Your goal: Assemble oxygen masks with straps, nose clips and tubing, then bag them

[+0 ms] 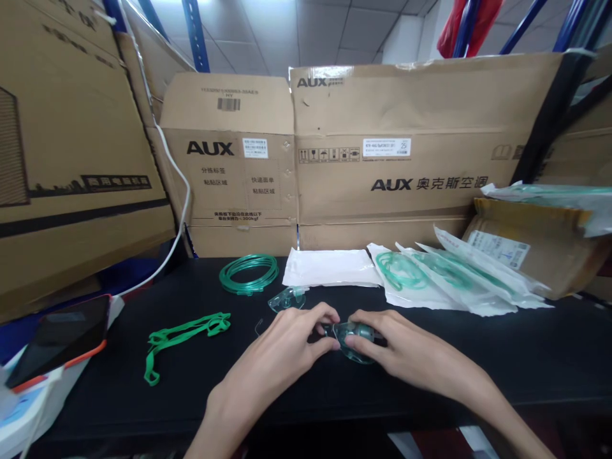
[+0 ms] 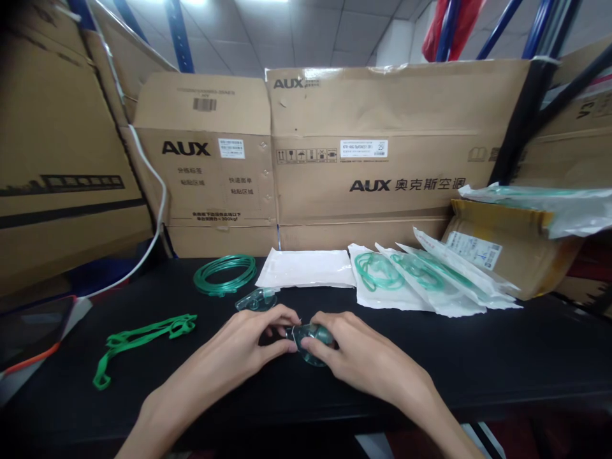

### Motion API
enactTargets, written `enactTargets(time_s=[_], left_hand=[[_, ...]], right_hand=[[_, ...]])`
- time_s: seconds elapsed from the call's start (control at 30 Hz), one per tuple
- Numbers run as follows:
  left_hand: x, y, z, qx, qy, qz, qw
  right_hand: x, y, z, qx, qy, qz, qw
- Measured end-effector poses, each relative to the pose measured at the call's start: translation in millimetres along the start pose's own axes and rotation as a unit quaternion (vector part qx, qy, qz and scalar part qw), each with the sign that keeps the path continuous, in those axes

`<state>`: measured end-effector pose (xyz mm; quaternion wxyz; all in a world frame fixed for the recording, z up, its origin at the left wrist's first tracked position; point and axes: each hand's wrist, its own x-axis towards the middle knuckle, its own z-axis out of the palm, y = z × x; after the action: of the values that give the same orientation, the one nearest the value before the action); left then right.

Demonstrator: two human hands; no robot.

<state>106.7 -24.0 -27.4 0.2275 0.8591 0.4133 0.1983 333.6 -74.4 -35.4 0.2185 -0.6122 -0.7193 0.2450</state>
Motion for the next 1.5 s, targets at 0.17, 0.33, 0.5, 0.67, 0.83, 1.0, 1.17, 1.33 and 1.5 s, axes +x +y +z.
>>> enactTargets(time_s=[0.17, 0.33, 0.5, 0.67, 0.83, 1.0, 1.17, 1.33, 1.5], left_hand=[[2.3, -5.6, 2.3, 0.029, 0.009, 0.025, 0.999], [5.6, -11.4, 2.0, 0.041, 0.028, 0.063, 0.997], [5.0, -10.4, -3.0, 0.049, 0.045, 0.080, 0.995], [4.9, -0.7, -8.1, 0.013, 0.062, 0.112, 0.992], [6.8, 12.8, -2.4, -0.055, 0.116, 0.116, 0.985], [14.1, 18.1, 9.6, -0.155, 0.213, 0.047, 0.964], [18.3, 14.7, 14.2, -0.250, 0.198, -0.012, 0.948], [13.6, 18.2, 10.4, -0.288, 0.147, 0.008, 0.946], [15.5, 33.3, 17.1, -0.304, 0.176, 0.038, 0.936]], right_hand=[[-1.0, -2.3, -6.1, 0.006, -0.010, -0.002, 1.000], [-1.9, -3.3, -12.7, 0.013, -0.017, -0.015, 1.000], [-2.4, -5.0, -16.2, 0.009, -0.016, -0.029, 0.999], [-4.1, -10.6, -19.9, 0.023, 0.013, -0.055, 0.998], [-4.1, -15.4, -18.1, 0.045, 0.058, -0.092, 0.993], [0.5, -18.4, -13.3, 0.052, 0.113, -0.127, 0.984], [7.5, -18.0, -0.8, 0.032, 0.187, -0.162, 0.968], [7.7, -21.2, 0.9, 0.055, 0.210, -0.185, 0.958], [3.1, -24.1, -9.7, 0.136, 0.211, -0.177, 0.952]])
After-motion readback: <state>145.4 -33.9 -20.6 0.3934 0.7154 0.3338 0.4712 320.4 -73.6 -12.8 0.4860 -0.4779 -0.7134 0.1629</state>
